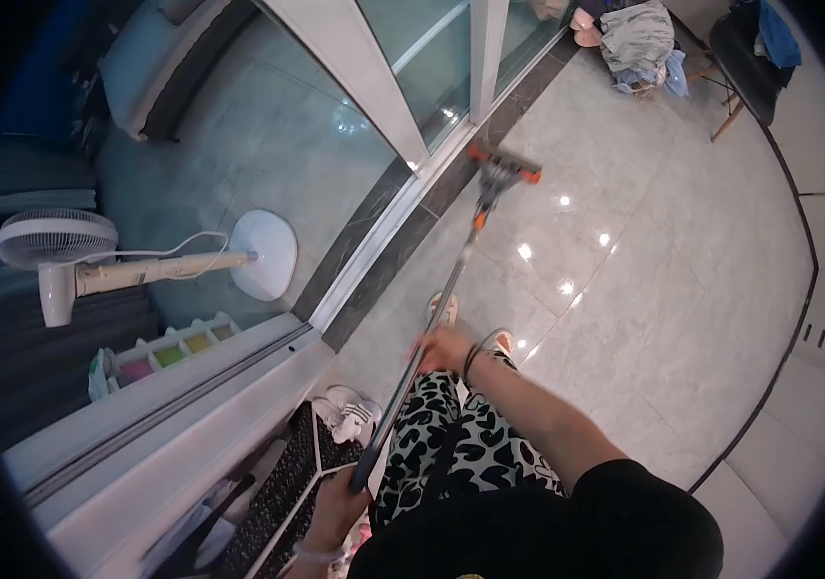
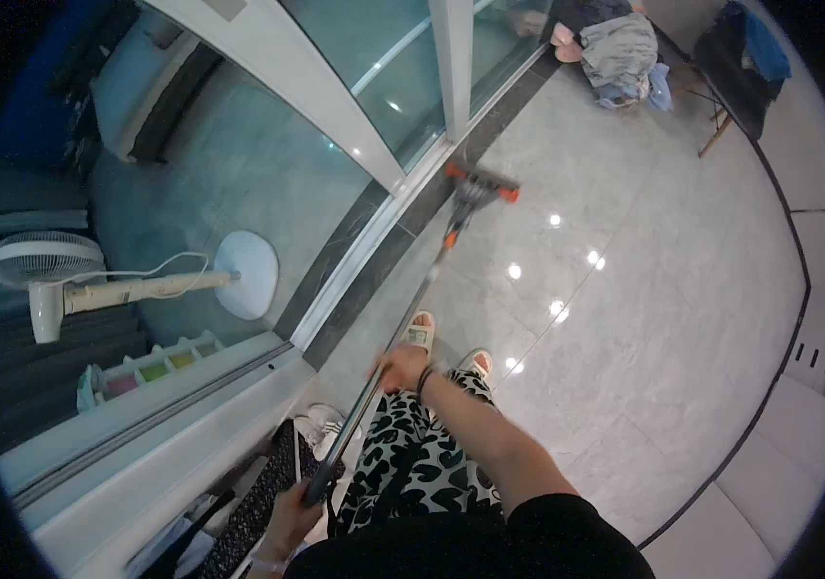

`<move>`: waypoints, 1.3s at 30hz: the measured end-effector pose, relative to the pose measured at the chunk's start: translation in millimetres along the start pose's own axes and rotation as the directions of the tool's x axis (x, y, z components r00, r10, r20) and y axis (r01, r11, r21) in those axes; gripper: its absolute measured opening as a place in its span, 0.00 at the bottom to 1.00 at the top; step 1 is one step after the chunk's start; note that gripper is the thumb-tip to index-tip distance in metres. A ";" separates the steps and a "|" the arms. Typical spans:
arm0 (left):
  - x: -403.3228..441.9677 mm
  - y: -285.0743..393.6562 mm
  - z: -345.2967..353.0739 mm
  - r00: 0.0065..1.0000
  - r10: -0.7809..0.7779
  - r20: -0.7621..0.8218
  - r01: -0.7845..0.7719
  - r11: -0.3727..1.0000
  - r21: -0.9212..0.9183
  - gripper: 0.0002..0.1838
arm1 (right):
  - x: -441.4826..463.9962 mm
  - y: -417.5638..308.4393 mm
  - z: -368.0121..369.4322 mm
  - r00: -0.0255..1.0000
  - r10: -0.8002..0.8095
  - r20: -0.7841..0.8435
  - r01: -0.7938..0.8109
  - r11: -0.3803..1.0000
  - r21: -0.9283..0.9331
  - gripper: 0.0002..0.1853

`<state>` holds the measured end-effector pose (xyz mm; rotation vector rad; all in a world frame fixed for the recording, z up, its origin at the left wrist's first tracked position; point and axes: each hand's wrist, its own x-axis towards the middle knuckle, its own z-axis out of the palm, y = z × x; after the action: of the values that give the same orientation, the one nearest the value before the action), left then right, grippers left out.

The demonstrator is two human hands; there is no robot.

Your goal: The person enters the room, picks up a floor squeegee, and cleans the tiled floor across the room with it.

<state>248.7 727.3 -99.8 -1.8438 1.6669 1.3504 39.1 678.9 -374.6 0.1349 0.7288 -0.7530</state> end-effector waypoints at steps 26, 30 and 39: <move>61.4 52.1 -177.9 0.544 0.839 0.006 -0.833 0.539 0.127 0.10 | -28.3 -33.2 33.2 0.581 -0.070 -0.811 0.614 0.692 0.379 0.07; 103.6 75.9 -194.0 0.543 0.808 0.228 -0.839 0.513 0.182 0.08 | -6.8 -37.2 33.3 0.538 0.023 -0.843 0.696 0.553 0.459 0.04; 190.2 140.5 -261.2 0.381 0.846 0.374 -0.920 0.310 0.239 0.08 | 41.9 -116.4 24.4 0.556 0.070 -0.828 0.587 0.672 0.452 0.01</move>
<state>210.6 378.4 -68.5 -0.3754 2.7549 1.2168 -3.9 560.6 -367.3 1.1723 1.3251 -1.3019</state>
